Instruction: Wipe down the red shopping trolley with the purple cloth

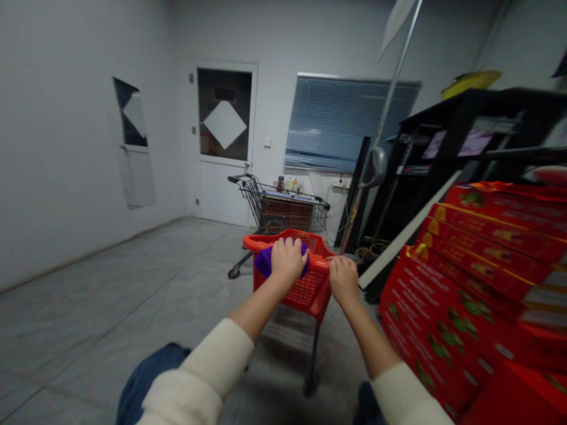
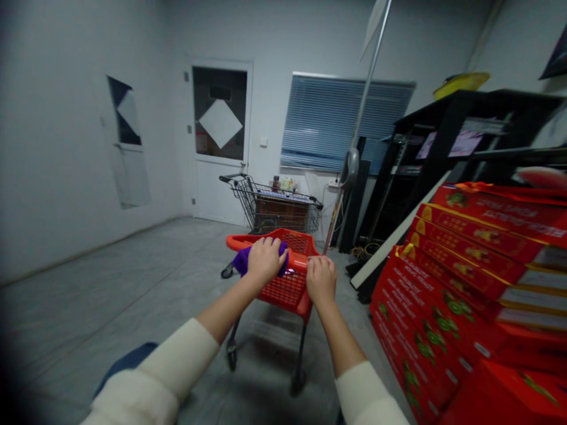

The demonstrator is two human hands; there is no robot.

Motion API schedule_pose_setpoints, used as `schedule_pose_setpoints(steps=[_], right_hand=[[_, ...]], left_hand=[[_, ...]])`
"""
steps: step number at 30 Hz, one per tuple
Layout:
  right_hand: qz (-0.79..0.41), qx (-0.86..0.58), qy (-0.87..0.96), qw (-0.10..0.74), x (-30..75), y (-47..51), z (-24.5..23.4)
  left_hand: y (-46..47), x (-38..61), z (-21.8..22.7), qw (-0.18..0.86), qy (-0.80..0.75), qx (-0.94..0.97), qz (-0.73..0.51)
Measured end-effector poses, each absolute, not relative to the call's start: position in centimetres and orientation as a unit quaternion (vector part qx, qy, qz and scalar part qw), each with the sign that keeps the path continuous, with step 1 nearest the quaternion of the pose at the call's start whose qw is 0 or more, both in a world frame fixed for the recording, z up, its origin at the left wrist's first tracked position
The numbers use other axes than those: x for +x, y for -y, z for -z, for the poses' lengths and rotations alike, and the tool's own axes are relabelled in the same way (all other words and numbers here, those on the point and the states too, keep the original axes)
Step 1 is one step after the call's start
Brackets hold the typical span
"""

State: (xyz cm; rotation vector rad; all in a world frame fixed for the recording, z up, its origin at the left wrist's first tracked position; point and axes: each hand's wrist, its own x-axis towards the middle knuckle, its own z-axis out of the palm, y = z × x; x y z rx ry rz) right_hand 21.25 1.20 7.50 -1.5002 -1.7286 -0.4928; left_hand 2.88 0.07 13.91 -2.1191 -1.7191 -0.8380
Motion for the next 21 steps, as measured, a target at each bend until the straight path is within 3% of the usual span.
schedule_pose_setpoints(steps=[5, 13, 21], right_hand=[[0.178, -0.596, 0.671, 0.404, 20.5, -0.4, -7.7], [0.173, -0.589, 0.649, 0.450, 19.1, -0.2, -7.5], [0.197, -0.597, 0.623, 0.466, 17.0, 0.0, -7.3]], left_hand=[[-0.5, 2.7, -14.3, 0.137, 0.536, -0.789, 0.268], [-3.6, -3.6, -14.5, 0.103, 0.638, -0.713, 0.271], [-0.7, 2.2, -13.1, 0.150, 0.557, -0.759, 0.302]])
